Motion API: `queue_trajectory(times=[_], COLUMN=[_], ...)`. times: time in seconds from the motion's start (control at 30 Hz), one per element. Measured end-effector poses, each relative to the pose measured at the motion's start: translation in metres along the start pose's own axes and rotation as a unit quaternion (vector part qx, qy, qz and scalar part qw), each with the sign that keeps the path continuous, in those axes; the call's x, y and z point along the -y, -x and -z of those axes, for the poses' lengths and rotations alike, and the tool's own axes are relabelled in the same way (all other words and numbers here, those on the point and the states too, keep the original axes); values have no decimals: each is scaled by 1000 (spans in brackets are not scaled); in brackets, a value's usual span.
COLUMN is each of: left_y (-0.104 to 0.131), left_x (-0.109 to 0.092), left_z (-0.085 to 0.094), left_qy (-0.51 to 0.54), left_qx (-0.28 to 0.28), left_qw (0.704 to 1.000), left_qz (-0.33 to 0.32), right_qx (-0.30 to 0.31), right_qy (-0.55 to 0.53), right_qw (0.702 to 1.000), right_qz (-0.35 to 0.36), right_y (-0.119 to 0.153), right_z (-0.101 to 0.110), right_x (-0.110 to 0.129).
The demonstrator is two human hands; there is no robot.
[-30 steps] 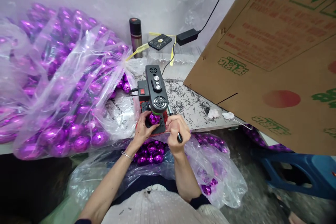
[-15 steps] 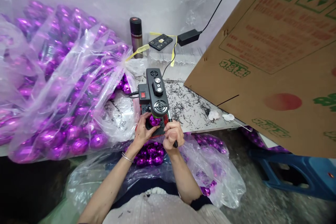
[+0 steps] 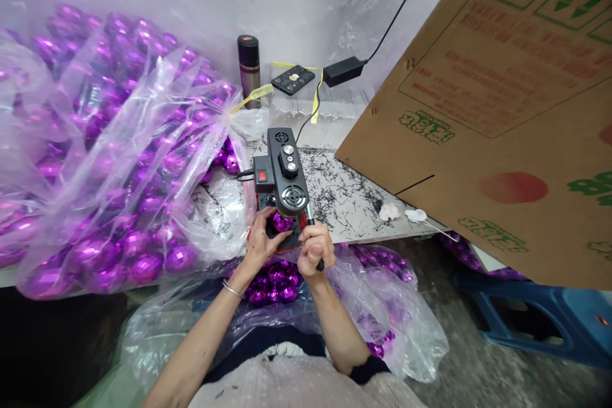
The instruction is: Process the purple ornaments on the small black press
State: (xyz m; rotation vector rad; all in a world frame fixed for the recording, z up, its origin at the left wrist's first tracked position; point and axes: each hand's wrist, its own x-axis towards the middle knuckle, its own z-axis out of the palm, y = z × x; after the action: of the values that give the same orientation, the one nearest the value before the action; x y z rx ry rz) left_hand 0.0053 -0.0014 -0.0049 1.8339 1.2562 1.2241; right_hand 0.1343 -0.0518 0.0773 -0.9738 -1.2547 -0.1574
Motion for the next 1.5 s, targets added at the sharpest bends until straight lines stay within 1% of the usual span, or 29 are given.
queue_trajectory(times=[0.17,0.4,0.57,0.63,0.7,0.8,0.83,0.9,0.97,1.0,1.07,1.13,1.2,1.27,1.33,1.4,1.47,1.5], left_y=[0,-3,-4,-5,-7,-8,-5,7,27,40,65,85,98,104,104,96,76,59], left_x=[-2,-2,-1,1,2,0,-3,-10,-18,-22,-27,-28,-25,-22,-22,-26,-32,-34], left_z=[1,2,1,1,0,1,2,8,16,22,31,38,42,44,47,53,62,68], left_qy=[4,6,3,7,12,12,8,-5,-23,-34,-62,-93,-132,-172,-191,-169,-131,-119], left_qx=[0,0,-2,-5,-8,-10,-14,-30,-33,-23,18,62,85,89,86,78,56,40], left_qw=[1000,1000,1000,1000,1000,1000,1000,999,995,991,980,966,952,941,937,944,956,963], left_qz=[-8,-13,-8,-11,-16,-20,-22,-42,-93,-125,-190,-233,-261,-276,-278,-271,-255,-238], right_qx=[5,9,38,29,14,38,43,48,52,56,63,66,61,54,55,64,66,65], right_qy=[5,-30,-4,-1,-11,-16,-11,-3,-6,-10,-20,-30,-42,-53,-52,-42,-31,-28], right_qw=[1000,999,998,998,1000,997,996,995,996,996,997,996,996,995,995,995,995,996], right_qz=[-2,7,47,49,20,-59,-75,-84,-71,-63,-50,-50,-55,-61,-65,-65,-62,-61], right_y=[0,0,-3,-9,-20,-44,-51,-62,-64,-62,-55,-47,-41,-38,-37,-37,-36,-35], right_z=[1,-2,-2,-2,-2,-1,-1,1,4,5,9,11,12,13,14,15,16,16], right_x=[-1,-4,-4,0,9,26,32,39,42,41,36,31,27,26,26,26,26,26])
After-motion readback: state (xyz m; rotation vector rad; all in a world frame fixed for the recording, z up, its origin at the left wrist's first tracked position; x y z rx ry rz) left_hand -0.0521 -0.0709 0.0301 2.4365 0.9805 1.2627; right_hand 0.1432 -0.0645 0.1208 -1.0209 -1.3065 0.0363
